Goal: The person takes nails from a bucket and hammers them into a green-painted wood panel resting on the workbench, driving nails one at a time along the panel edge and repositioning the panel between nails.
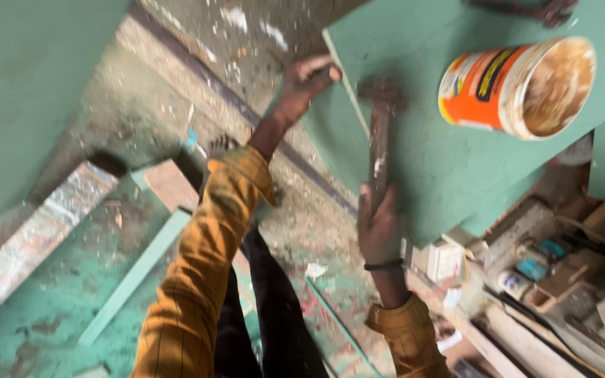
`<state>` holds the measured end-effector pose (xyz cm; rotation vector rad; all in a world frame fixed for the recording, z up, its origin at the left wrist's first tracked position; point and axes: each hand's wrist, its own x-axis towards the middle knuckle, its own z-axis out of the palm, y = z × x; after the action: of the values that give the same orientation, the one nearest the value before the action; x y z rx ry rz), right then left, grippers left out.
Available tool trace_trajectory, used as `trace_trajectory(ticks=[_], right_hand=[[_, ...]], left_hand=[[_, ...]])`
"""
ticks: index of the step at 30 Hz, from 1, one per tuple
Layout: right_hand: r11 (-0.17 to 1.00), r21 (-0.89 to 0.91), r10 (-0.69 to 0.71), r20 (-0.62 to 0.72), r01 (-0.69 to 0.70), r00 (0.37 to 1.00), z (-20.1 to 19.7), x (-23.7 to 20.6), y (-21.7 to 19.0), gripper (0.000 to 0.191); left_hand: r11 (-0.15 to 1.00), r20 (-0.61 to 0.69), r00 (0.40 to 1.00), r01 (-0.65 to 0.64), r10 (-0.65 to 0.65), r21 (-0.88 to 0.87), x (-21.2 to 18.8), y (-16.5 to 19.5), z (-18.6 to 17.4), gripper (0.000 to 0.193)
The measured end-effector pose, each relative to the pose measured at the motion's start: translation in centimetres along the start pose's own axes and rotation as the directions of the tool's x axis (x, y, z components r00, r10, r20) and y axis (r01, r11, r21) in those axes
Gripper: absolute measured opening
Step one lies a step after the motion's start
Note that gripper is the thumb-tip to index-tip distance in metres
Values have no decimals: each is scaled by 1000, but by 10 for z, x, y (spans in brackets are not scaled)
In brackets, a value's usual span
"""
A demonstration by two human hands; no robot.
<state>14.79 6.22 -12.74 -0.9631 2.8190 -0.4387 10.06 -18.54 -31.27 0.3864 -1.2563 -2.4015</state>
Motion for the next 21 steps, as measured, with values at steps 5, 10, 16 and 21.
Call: trace_trajectory(ticks=[5,10,16,21], right_hand=[[753,639,272,-82,-159,959,-9,-12,29,20],[257,966,390,-118,15,913,-3,-26,70,14],[978,174,114,22,-117,993,26,-23,58,22],[356,934,347,-169,37,923,-14,-42,90,9]], left_hand=[[996,22,999,47,-46,-73,2,7,1,38],[997,33,999,-26,28,-78,-2,1,5,38],[1000,23,1000,-9,9,-22,0,10,10,40],[997,32,998,-53,55,-57,-3,9,10,41]])
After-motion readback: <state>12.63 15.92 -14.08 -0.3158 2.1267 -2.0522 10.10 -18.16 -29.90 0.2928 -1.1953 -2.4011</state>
